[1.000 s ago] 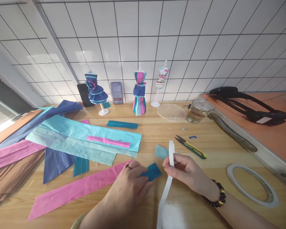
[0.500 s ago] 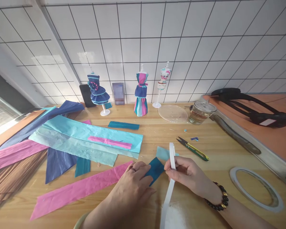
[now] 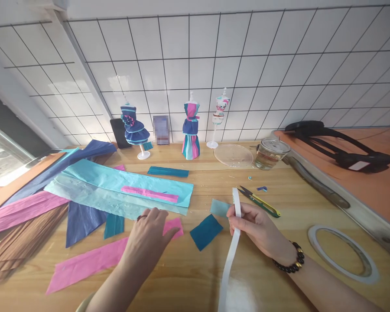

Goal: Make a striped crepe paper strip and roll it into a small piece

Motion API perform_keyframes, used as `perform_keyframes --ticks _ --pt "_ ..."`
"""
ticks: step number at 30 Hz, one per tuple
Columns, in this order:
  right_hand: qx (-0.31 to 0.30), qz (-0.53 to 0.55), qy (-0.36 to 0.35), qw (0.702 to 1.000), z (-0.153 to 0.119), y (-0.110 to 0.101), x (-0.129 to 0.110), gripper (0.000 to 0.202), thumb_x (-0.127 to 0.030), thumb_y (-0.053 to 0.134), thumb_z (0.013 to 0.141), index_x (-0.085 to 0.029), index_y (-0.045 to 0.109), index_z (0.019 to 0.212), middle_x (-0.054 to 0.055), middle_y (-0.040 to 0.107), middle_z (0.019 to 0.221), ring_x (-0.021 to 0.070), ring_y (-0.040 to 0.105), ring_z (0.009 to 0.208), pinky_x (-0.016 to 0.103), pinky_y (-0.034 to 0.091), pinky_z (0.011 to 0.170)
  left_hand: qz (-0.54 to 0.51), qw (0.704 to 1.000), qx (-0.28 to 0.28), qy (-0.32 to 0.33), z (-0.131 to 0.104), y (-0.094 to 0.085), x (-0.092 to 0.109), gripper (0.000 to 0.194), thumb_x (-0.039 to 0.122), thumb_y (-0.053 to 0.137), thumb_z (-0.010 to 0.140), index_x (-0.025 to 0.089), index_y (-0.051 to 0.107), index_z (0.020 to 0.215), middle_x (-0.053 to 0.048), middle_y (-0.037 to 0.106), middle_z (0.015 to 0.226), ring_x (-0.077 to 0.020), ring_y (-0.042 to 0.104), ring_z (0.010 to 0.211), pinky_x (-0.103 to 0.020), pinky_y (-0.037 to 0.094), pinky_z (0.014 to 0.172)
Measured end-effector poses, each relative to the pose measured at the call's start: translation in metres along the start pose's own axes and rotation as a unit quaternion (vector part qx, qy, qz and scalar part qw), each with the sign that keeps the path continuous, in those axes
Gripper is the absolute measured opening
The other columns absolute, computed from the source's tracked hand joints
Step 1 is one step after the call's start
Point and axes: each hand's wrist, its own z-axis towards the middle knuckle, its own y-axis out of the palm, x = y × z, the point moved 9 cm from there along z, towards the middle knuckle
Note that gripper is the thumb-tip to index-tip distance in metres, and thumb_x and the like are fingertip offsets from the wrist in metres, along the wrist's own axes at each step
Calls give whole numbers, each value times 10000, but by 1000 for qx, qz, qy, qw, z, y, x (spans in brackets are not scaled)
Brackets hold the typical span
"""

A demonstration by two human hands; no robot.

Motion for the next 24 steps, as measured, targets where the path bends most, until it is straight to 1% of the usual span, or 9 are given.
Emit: perform_keyframes --ticks 3,5,8,12,15,18,21,22,24 --pt "-4 7 -2 1000 0 1 0 184 -354 621 772 -175 587 795 -17 533 603 122 491 563 271 383 561 11 999 -36 -27 -4 -1 -21 198 372 557 785 189 600 845 -71 589 835 -279 545 879 -382 430 715" --pt "-9 4 -1 1000 -1 3 -1 185 -357 623 769 -176 589 782 -19 532 595 121 490 558 269 379 554 -12 998 -58 -32 -7 2 -31 178 374 528 802 211 592 838 -51 580 832 -252 544 860 -366 424 723" --pt "-10 -2 -4 1000 -1 5 -3 195 -365 630 759 -175 588 772 -17 530 591 125 487 559 272 378 552 -64 995 -79 -6 -7 7 -35 197 389 485 825 223 564 754 -21 564 797 -216 529 829 -337 416 716" --pt "-2 -17 -10 1000 -1 6 -5 211 -382 632 752 -176 589 767 -12 542 589 129 491 562 273 380 551 -107 991 -76 19 -6 7 -35 225 385 469 828 215 501 685 0 558 729 -187 523 756 -313 402 691" --pt "0 -23 -15 1000 -2 7 -8 221 -393 631 748 -176 589 757 -15 548 582 122 494 553 265 380 544 -117 988 -98 -6 -9 4 -39 155 342 442 834 230 477 734 20 570 696 -171 532 681 -272 389 616" --pt "5 -34 -20 999 -3 7 -12 233 -404 625 748 -175 587 756 -14 549 578 121 495 551 262 382 542 -116 985 -122 -31 -12 -1 -48 86 327 422 835 255 468 846 41 567 676 -157 528 614 -242 374 561" --pt "14 -56 -19 998 -5 7 -15 249 -423 613 748 -177 582 752 -9 541 575 126 488 550 265 386 535 -108 982 -146 -45 -9 -5 -65 133 330 419 830 265 466 936 39 583 697 -154 538 588 -237 383 539" --pt "16 -63 -20 998 -6 8 -16 251 -425 612 746 -177 580 750 -9 536 577 126 483 549 264 389 532 -97 984 -145 -47 -6 -7 -73 150 333 422 826 266 473 950 35 590 698 -158 541 580 -242 386 535" --pt "16 -75 -24 997 -6 10 -16 240 -414 611 749 -176 581 751 -11 521 592 119 466 549 254 389 523 -65 988 -133 -37 2 -11 -83 174 325 425 828 265 490 978 16 609 736 -177 567 634 -257 406 555"
